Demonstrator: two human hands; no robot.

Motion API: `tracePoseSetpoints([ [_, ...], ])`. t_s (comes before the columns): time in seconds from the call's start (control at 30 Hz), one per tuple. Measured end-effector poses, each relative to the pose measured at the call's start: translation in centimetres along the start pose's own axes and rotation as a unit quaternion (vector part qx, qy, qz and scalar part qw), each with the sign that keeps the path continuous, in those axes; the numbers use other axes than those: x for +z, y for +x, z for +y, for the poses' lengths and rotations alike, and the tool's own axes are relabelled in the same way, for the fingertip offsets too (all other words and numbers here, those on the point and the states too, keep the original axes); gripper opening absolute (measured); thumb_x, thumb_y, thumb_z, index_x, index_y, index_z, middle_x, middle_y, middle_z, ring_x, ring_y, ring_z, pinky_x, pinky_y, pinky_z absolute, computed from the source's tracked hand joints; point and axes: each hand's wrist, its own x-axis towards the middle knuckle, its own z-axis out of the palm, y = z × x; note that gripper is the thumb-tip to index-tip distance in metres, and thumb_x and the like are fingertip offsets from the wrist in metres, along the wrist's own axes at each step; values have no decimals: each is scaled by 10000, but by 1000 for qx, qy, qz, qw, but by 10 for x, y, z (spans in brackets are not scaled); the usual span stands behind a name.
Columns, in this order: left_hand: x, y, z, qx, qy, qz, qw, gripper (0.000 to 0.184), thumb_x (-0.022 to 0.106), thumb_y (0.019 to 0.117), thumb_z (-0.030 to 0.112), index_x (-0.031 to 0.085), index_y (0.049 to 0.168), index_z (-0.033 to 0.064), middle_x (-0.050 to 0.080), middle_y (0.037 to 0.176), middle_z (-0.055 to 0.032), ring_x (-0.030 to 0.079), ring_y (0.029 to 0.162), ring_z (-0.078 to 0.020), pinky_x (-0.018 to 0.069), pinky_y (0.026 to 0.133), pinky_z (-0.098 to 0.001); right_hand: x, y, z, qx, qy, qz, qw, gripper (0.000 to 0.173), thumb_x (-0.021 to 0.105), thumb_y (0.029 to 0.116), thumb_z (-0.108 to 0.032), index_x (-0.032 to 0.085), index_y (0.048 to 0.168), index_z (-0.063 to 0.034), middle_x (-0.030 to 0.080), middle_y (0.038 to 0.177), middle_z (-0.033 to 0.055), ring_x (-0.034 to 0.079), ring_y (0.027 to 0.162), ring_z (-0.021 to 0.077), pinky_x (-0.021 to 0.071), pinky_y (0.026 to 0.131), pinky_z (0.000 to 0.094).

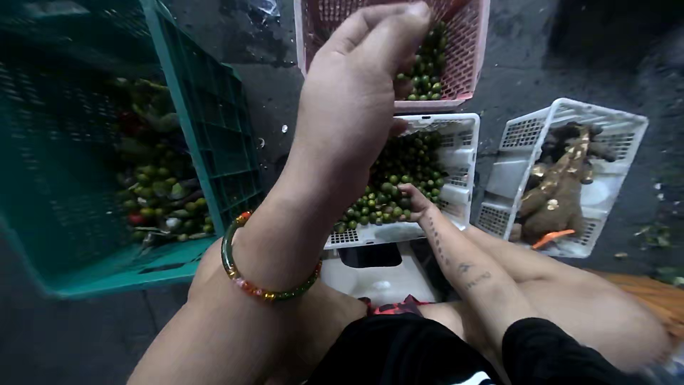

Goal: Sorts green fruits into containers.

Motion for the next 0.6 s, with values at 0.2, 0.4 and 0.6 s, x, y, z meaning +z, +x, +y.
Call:
tracePoseSetpoints([
  [0.2, -1, -2, -16, 84, 281, -112, 949, 211, 563, 1050, 248, 666, 1183, 122, 707, 994, -6, 682, 844, -96, 572, 697, -283, 44, -32, 0, -92, 98, -151, 979, 546, 550, 925, -654, 703, 1273, -262, 727, 1206, 143, 747, 831, 259, 601, 547, 315],
  [0.4, -14, -7, -44, 77, 630, -201, 746, 376, 556, 1038, 383, 618, 1358, 195, 624, 1268, -114, 647, 1114, -287, 538, 924, -556, 112, -70, 12, -167, 236, -180, 940, 587, 329, 1038, -574, 676, 1349, -217, 622, 1408, 168, 638, 1229, 381, 607, 861, 493],
  [0.6, -30, -28, -49, 70, 697, -218, 680, 369, 613, 1026, 307, 616, 1365, 161, 641, 1278, -168, 662, 1087, -380, 542, 890, -600, 143, -91, -1, -261, 275, -192, 905, 571, 298, 1062, -506, 580, 1458, -206, 550, 1487, 190, 547, 1348, 421, 534, 1020, 573],
])
